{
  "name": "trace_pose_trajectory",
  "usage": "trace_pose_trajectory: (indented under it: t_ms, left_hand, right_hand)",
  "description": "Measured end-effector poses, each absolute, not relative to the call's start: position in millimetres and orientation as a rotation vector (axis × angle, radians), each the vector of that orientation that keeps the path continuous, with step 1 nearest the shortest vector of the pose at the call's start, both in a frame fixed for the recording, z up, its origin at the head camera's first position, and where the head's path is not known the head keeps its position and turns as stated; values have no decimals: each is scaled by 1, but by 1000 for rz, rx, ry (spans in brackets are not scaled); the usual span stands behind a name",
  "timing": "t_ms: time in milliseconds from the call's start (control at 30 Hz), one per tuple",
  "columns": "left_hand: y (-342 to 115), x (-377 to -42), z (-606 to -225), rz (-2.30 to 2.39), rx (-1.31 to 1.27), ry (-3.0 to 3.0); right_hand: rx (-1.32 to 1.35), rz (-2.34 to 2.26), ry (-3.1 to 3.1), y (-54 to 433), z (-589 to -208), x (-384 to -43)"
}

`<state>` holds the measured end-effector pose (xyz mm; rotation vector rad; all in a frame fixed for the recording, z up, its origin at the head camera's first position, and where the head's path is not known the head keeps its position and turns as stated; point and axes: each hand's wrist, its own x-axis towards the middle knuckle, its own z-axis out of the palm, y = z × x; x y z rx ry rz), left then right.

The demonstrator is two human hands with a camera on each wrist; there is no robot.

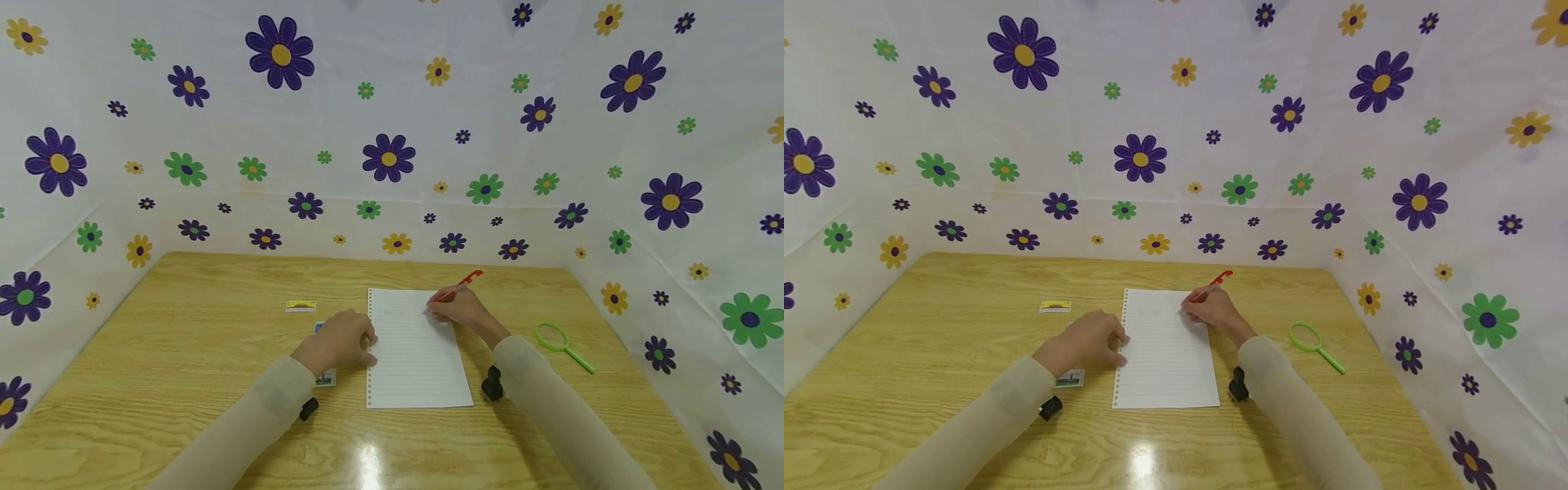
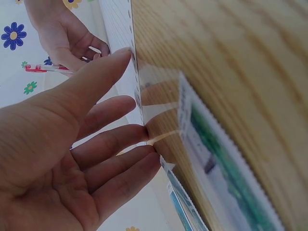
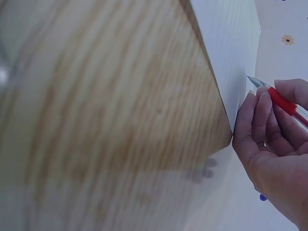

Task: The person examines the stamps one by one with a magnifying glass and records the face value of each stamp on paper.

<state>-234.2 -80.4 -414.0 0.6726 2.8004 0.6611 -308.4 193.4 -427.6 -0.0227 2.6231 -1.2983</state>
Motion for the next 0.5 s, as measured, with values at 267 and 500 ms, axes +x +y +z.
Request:
trace_pose_trajectory:
  t_ms: [267, 500]
  left_hand:
    - [-80, -235, -416, 665, 682, 2796]
    - [-81, -235, -415, 673, 683, 2796]
  right_hand:
    - [-132, -1339, 2577, 199, -426, -306]
    - [-402, -1137, 2758, 208, -421, -304]
